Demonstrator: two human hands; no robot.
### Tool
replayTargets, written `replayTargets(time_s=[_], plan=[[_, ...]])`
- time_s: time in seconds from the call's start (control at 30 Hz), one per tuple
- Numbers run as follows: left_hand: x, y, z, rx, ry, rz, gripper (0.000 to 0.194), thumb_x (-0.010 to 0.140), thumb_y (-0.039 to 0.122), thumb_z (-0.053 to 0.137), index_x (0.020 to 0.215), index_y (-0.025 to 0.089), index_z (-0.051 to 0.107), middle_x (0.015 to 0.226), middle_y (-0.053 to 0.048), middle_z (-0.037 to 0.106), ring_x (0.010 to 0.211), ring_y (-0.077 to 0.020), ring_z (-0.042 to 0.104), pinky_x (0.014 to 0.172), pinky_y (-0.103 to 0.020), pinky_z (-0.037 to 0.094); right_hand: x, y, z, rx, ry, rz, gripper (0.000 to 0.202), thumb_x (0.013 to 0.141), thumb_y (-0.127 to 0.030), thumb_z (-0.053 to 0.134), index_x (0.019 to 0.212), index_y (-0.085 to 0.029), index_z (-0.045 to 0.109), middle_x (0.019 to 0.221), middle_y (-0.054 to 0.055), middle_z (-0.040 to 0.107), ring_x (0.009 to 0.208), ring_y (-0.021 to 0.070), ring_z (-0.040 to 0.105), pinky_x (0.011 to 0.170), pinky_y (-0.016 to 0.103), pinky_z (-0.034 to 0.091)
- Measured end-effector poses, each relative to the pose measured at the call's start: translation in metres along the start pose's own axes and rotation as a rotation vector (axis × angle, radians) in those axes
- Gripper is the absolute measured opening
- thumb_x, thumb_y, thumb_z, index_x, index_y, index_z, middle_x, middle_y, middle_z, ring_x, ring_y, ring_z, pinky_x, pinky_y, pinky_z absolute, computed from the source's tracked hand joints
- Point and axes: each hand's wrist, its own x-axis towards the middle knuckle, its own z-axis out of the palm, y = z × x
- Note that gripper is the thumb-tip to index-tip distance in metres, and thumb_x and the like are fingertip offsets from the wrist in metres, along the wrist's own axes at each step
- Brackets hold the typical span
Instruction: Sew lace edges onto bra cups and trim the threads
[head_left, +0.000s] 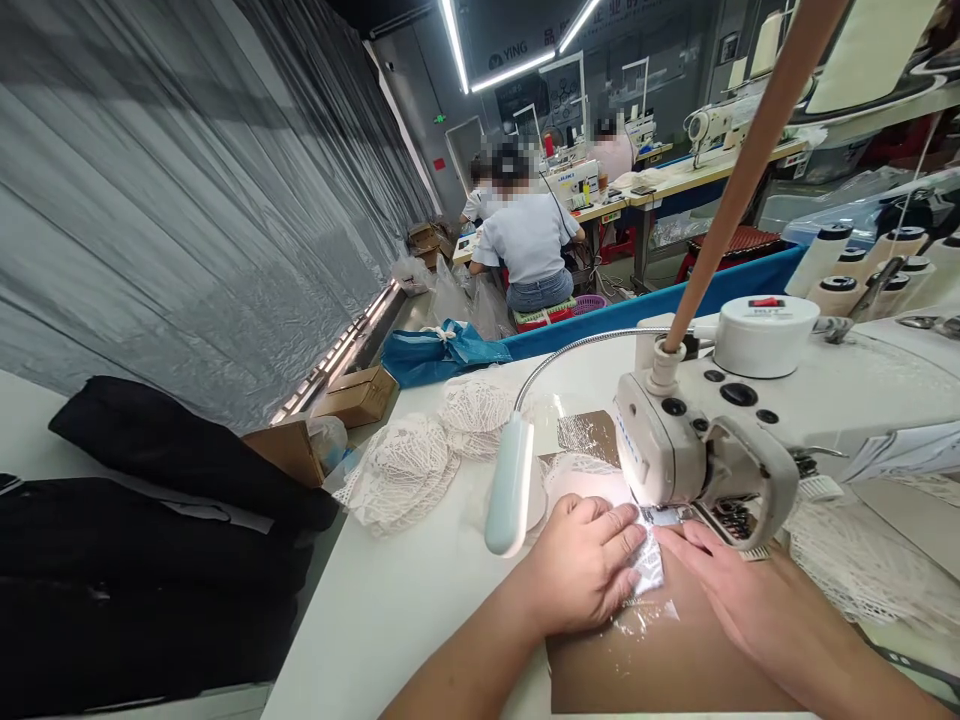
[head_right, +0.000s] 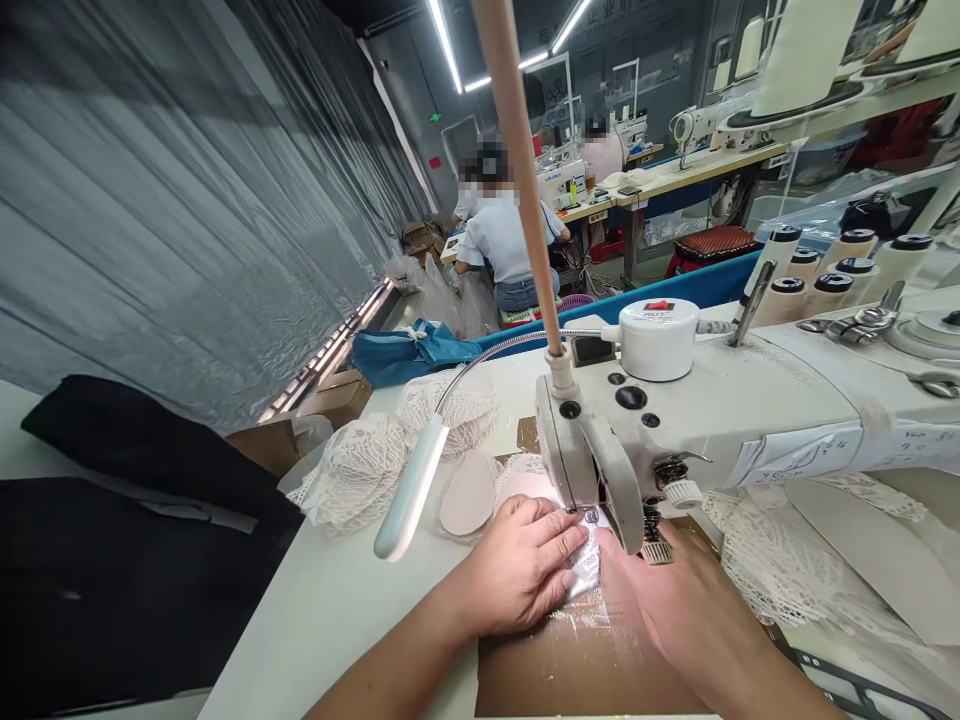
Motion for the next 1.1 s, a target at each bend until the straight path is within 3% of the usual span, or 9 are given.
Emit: replayTargets(time_s=[0.17, 0.37, 0.5, 0.63, 0.9, 1.1], plan=[[-0.004, -0.003, -0.002, -0.027, 0.004, 0.03, 0.036, 0.096, 0.031, 0.041, 0.127, 0.016, 0.053, 0.136, -0.009, 0.055, 0.108, -0.0254, 0.051, 0.09, -0.04, 0.037, -0.001, 0.005, -0.012, 0.191, -0.112, -0.105, 0.054, 0.083, -0.003, 0.035, 0.127, -0.026, 0.055, 0.104, 0.007, 0.067, 0.062, 0.0158, 0.063, 0.052, 0.028, 0.043], [-0.006, -0.003, -0.001, -0.091, 0.015, 0.074, 0.033, 0.093, 0.025, 0.044, 0.123, 0.018, 0.056, 0.127, -0.009, 0.058, 0.108, -0.0233, 0.05, 0.092, -0.037, 0.037, 0.001, 0.006, -0.019, 0.336, -0.037, -0.203, 0.041, 0.073, -0.003, 0.04, 0.101, -0.025, 0.06, 0.08, 0.003, 0.059, 0.059, 0.0168, 0.055, 0.051, 0.029, 0.032], [-0.006, -0.003, 0.0, -0.066, -0.013, 0.088, 0.034, 0.089, 0.022, 0.05, 0.122, 0.02, 0.059, 0.113, -0.008, 0.061, 0.097, -0.0215, 0.05, 0.087, -0.036, 0.037, -0.001, 0.006, -0.016, 0.407, -0.031, -0.207, 0.045, 0.071, -0.001, 0.04, 0.103, -0.026, 0.059, 0.079, 0.003, 0.054, 0.065, 0.0186, 0.052, 0.053, 0.029, 0.027], [-0.006, -0.004, -0.001, -0.041, -0.042, 0.087, 0.032, 0.09, 0.023, 0.051, 0.122, 0.022, 0.06, 0.104, -0.006, 0.06, 0.089, -0.0197, 0.048, 0.084, -0.035, 0.037, -0.004, 0.006, -0.013, 0.443, -0.103, -0.186, 0.041, 0.073, 0.0, 0.039, 0.098, -0.026, 0.058, 0.078, 0.002, 0.051, 0.066, 0.0196, 0.048, 0.057, 0.03, 0.026], [-0.007, -0.003, -0.005, -0.006, -0.091, 0.095, 0.03, 0.096, 0.026, 0.047, 0.124, 0.027, 0.06, 0.107, -0.004, 0.059, 0.09, -0.0189, 0.048, 0.086, -0.035, 0.035, -0.003, 0.008, -0.017, 0.399, -0.237, -0.186, 0.039, 0.071, 0.0, 0.041, 0.096, -0.025, 0.057, 0.083, 0.003, 0.054, 0.07, 0.0187, 0.05, 0.056, 0.029, 0.029], [-0.006, -0.003, -0.008, 0.019, -0.14, 0.103, 0.032, 0.098, 0.025, 0.045, 0.127, 0.029, 0.058, 0.106, -0.004, 0.058, 0.091, -0.0194, 0.047, 0.089, -0.034, 0.034, -0.001, 0.007, -0.023, 0.386, -0.232, -0.176, 0.041, 0.075, 0.0, 0.039, 0.1, -0.026, 0.059, 0.083, 0.003, 0.056, 0.069, 0.0186, 0.052, 0.056, 0.028, 0.033]])
